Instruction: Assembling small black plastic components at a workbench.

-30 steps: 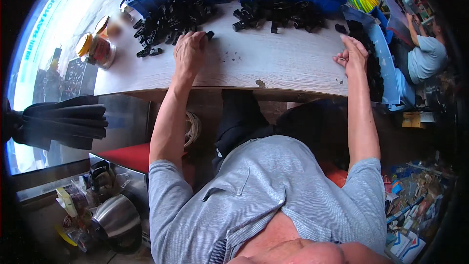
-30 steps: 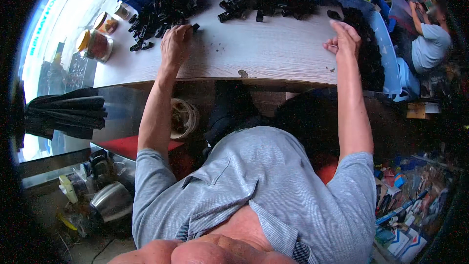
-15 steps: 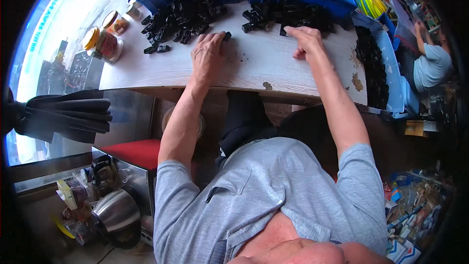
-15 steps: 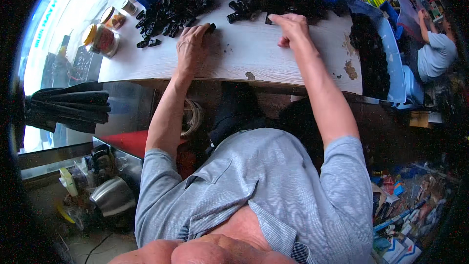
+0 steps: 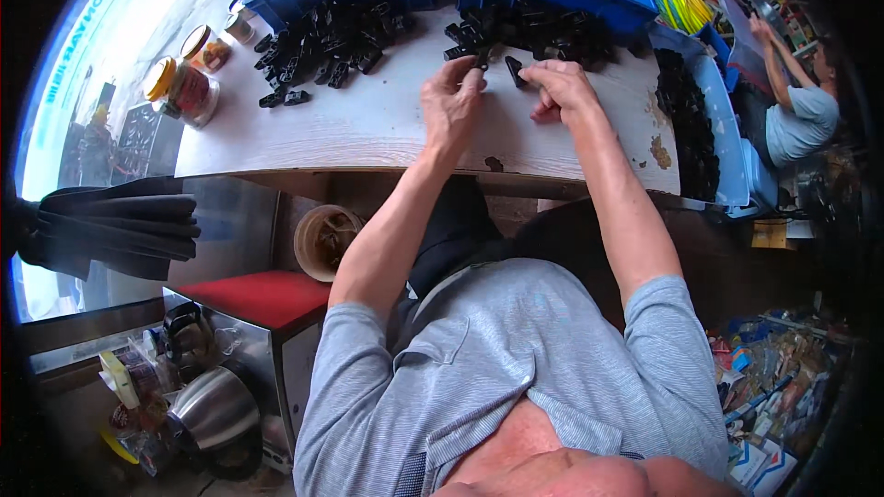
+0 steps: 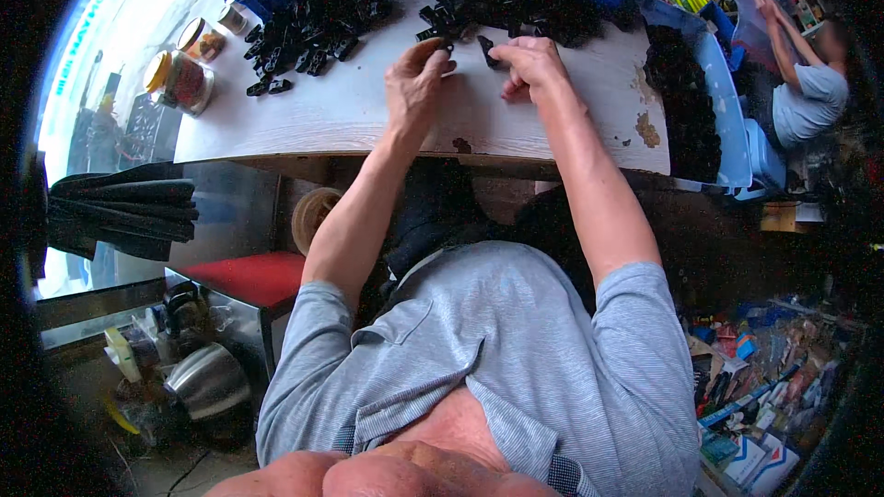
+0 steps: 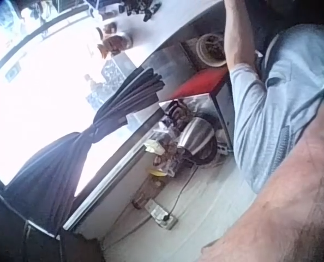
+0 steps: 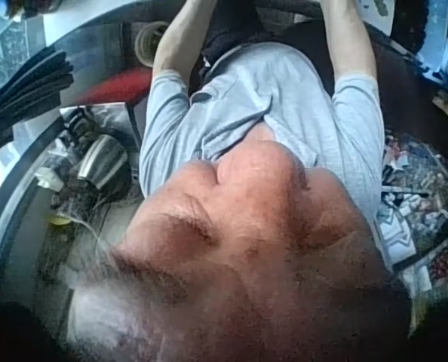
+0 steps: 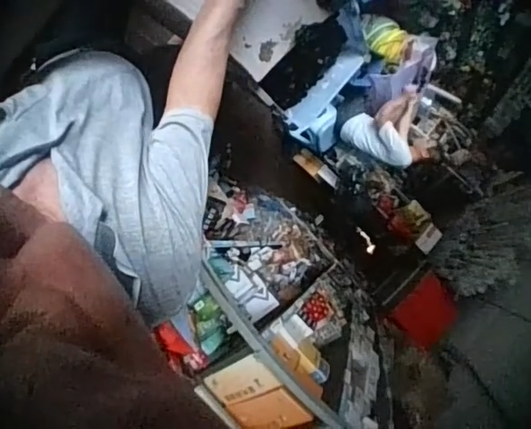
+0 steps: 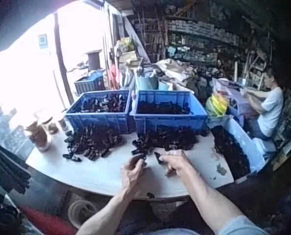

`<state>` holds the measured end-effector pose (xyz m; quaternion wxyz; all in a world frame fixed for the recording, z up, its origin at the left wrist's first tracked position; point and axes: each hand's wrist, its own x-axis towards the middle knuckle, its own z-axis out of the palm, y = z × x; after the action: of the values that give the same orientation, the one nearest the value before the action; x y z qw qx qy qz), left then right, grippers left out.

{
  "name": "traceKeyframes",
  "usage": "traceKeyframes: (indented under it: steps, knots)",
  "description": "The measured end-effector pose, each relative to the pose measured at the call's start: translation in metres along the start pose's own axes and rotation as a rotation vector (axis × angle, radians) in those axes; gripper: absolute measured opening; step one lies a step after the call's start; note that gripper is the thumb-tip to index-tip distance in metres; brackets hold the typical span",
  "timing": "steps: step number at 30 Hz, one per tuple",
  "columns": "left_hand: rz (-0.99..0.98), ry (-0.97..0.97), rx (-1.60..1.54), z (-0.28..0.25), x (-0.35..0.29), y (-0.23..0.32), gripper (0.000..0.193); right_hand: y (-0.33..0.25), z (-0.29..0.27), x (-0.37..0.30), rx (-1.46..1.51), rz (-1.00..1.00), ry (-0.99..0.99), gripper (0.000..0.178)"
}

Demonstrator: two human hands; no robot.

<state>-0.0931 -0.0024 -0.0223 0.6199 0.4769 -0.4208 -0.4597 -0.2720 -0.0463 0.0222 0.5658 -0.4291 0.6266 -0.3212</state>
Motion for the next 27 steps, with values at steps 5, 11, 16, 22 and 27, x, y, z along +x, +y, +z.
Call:
traceKeyframes:
  steps: [5,11,16,22,27]
  knots:
    - [-0.052,0.020,-0.093,0.037,0.011,-0.005,0.036,0.023,0.000,0.000,0.121,-0.230,-0.102,0.016]
    - [-0.189,0.013,-0.274,0.040,0.010,-0.001,0.038,0.030,0.007,-0.005,0.105,-0.312,-0.056,0.018]
    - [-0.142,-0.061,-0.337,0.034,0.003,0.007,0.038,0.024,0.010,-0.014,0.100,-0.239,-0.049,0.021]
    - [0.101,-0.102,-0.064,0.035,-0.002,-0.003,0.032,0.029,0.008,-0.009,0.026,-0.331,-0.047,0.027]
    - [-0.036,-0.100,-0.196,0.022,0.000,-0.006,0.032,0.022,0.012,-0.018,0.064,-0.287,-0.028,0.025]
